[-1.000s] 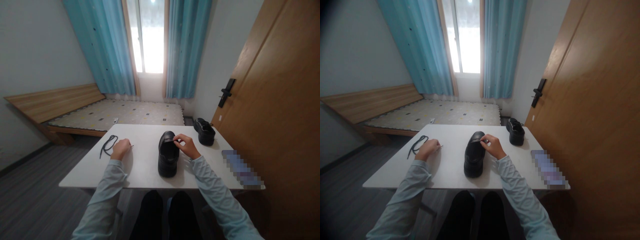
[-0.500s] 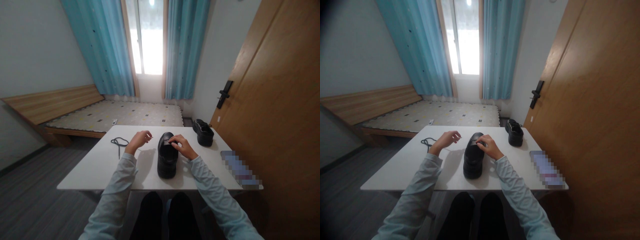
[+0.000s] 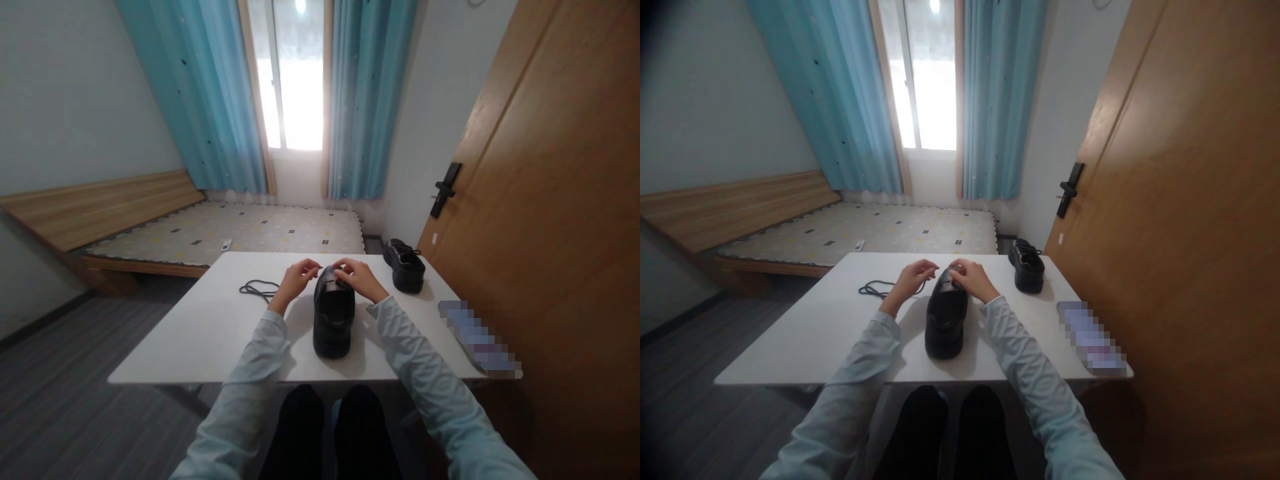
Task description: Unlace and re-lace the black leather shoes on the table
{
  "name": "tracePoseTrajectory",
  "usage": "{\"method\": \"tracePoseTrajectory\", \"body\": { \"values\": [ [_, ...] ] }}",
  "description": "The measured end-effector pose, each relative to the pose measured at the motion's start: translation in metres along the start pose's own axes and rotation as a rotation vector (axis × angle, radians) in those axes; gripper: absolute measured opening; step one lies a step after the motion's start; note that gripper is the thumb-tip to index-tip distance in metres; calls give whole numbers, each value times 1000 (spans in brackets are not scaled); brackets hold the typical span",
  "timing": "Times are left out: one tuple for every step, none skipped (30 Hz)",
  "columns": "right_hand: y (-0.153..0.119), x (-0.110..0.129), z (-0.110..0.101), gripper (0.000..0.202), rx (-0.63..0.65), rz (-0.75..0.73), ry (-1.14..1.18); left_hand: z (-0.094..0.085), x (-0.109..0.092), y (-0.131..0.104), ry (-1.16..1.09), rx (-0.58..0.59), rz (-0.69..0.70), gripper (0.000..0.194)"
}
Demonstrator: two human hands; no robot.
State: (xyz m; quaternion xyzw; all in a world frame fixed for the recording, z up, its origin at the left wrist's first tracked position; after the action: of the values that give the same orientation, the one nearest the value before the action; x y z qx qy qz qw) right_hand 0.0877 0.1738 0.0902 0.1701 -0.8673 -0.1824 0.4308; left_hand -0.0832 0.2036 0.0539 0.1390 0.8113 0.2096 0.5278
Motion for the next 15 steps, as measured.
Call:
{"method": "tracePoseTrajectory", "body": {
  "values": [
    [2,1,0,23,3,4,-6,0,1,-1,6,4,-2,25],
    [3,1,1,25,13,-6,-14,0,3,-2,11,9,-4,25],
    [4,2,2,26,28,-25,-19,-1,4,-3,16,15,-5,25],
    [5,3,3,26,50,-52,-18,-1,5,-3,20,22,-6,24],
    [6,4,5,26,78,-82,-10,-1,5,-4,24,30,-8,24],
    [6,6,7,25,111,-112,4,-1,6,-5,29,38,-11,23],
    [6,7,10,25,145,-138,14,-1,7,-5,39,50,-14,23],
    [6,8,12,25,173,-160,18,0,8,-6,52,61,-16,22],
    [5,9,13,26,195,-178,11,0,9,-7,64,73,-17,22],
    [5,10,15,29,212,-191,-7,0,9,-7,72,81,-17,22],
    [5,10,16,32,227,-199,-33,0,10,-8,76,89,-16,23],
    [4,11,18,35,239,-205,-65,0,10,-8,73,94,-14,23],
    [4,11,19,39,251,-213,-97,0,10,-8,66,100,-13,24],
    [4,12,20,41,262,-223,-126,-1,11,-8,54,105,-14,25],
    [3,12,21,43,268,-234,-152,-1,11,-8,40,110,-16,26]
  ]
}}
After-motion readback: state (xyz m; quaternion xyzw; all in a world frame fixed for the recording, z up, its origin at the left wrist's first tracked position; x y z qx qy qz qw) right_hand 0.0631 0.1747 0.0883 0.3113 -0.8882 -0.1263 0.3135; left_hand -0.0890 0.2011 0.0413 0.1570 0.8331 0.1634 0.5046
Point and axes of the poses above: each hand's wrist, its own y-axis towards the middle knuckle, its own z-axis out of the palm, x = y × z, the point moved 6 cm from there along y, towards the middle knuckle, and after that the axes turned 13 degrees about -x, right-handed, at the moved point
